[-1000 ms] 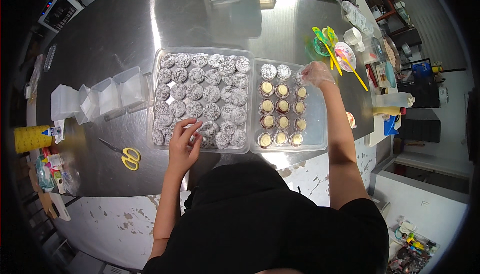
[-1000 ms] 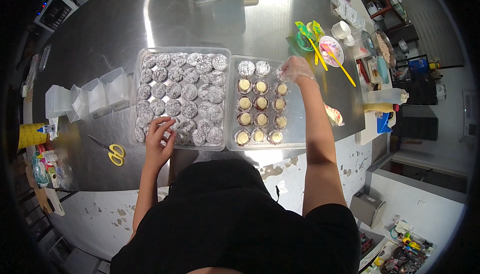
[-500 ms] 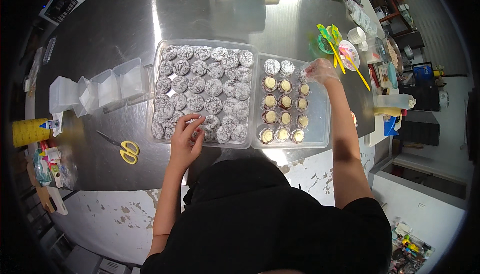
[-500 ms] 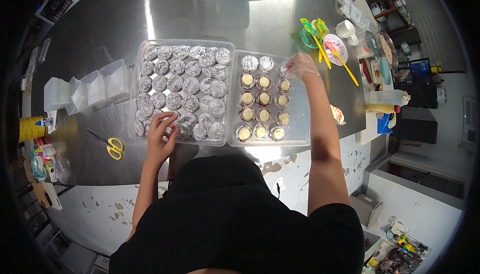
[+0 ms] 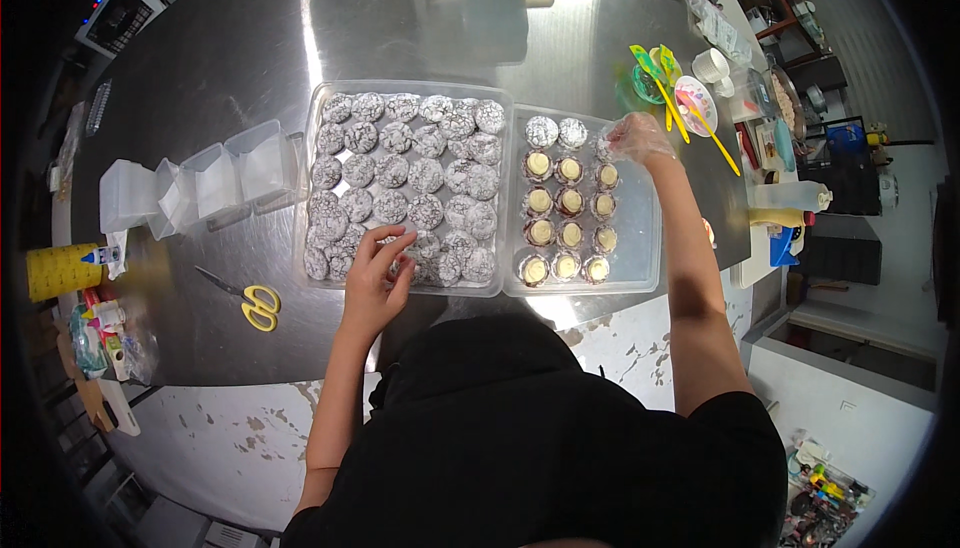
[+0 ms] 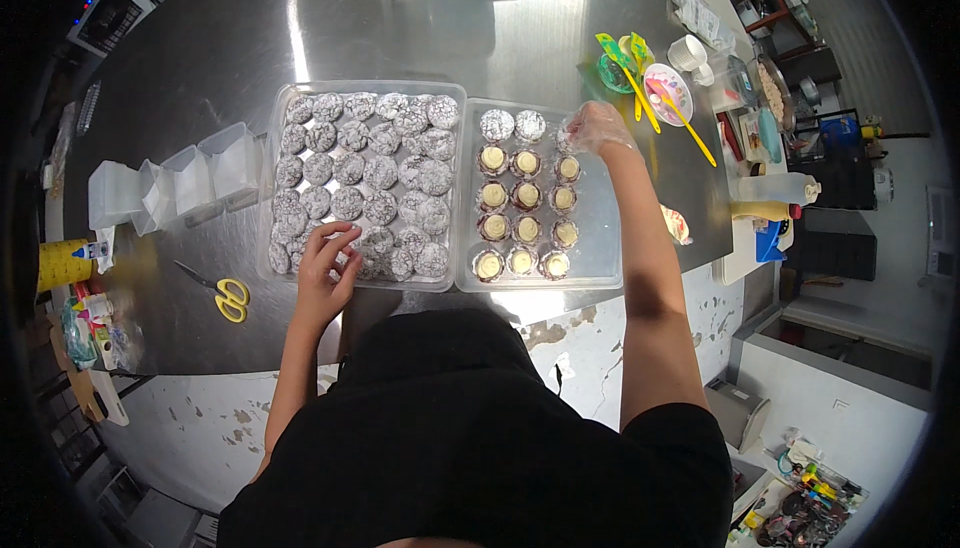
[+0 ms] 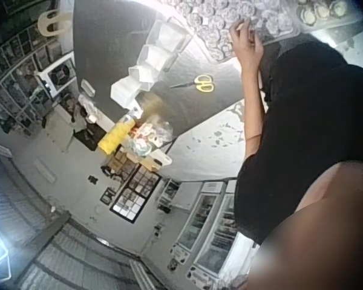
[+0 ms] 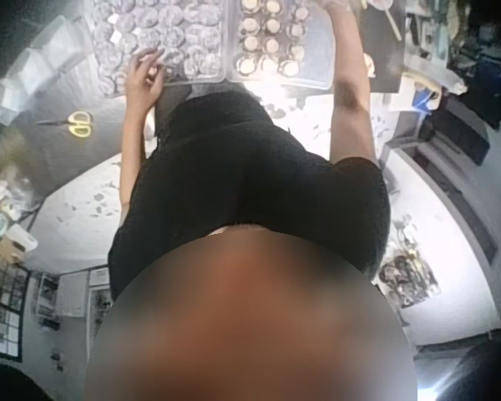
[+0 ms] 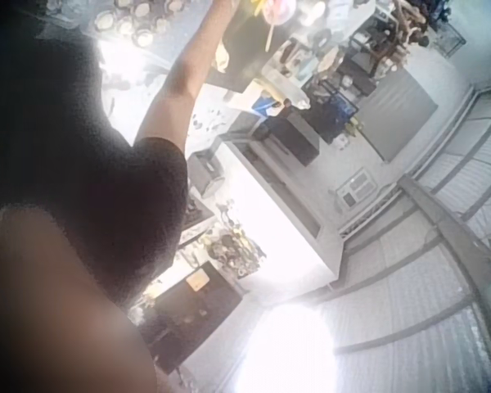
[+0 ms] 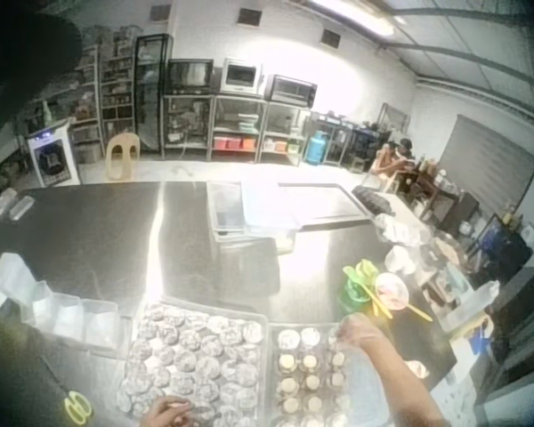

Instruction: Decorating and arranging small pastries or truffles on trays.

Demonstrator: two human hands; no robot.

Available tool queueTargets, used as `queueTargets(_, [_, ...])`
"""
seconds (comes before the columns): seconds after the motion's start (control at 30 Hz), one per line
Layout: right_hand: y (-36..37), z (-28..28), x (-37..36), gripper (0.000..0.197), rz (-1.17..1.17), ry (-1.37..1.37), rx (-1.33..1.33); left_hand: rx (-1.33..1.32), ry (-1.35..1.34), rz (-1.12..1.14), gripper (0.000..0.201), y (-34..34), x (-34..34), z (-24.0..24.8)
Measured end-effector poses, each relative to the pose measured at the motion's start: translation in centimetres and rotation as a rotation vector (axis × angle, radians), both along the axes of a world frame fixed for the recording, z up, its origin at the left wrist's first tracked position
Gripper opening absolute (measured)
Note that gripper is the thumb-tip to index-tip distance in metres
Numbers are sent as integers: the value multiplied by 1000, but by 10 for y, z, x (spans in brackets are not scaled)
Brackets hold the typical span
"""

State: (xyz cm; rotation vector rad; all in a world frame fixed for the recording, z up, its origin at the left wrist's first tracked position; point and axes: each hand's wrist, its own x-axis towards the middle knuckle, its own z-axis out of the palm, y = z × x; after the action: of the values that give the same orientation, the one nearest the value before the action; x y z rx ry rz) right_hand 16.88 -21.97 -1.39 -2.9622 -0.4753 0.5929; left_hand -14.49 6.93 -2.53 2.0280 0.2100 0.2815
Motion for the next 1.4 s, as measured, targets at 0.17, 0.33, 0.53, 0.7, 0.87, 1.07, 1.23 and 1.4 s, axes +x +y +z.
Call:
queueTargets(0.17, [29,21,-19,18,-92,34,180,28,-2,13,34,6,0,2])
queueTargets(0.33, [115,27,-86,26,205,174,490,58,-12,17,33,7,1,2])
queueTargets(0.53, [179,-10,-83,41,557,-231,317,19,-27,4,33,1,3,7])
queueTargets(0.7, [200,-23,-65,39,547,-136,27,-16,-18,29,32,6,-6,3])
queueTargets(0.87, [198,-1,-74,38,496,-132,88,0,-14,58,33,10,-12,-2])
queueTargets(1.07, [126,58,-62,43,126,23,281,25,-12,64,32,11,-11,1])
queueTargets(1.23, [72,45,-59,39,122,78,169,29,1,8,34,8,-7,-2])
queueTargets(1.4, [70,14,-80,38,176,20,199,15,-2,-18,34,0,4,4])
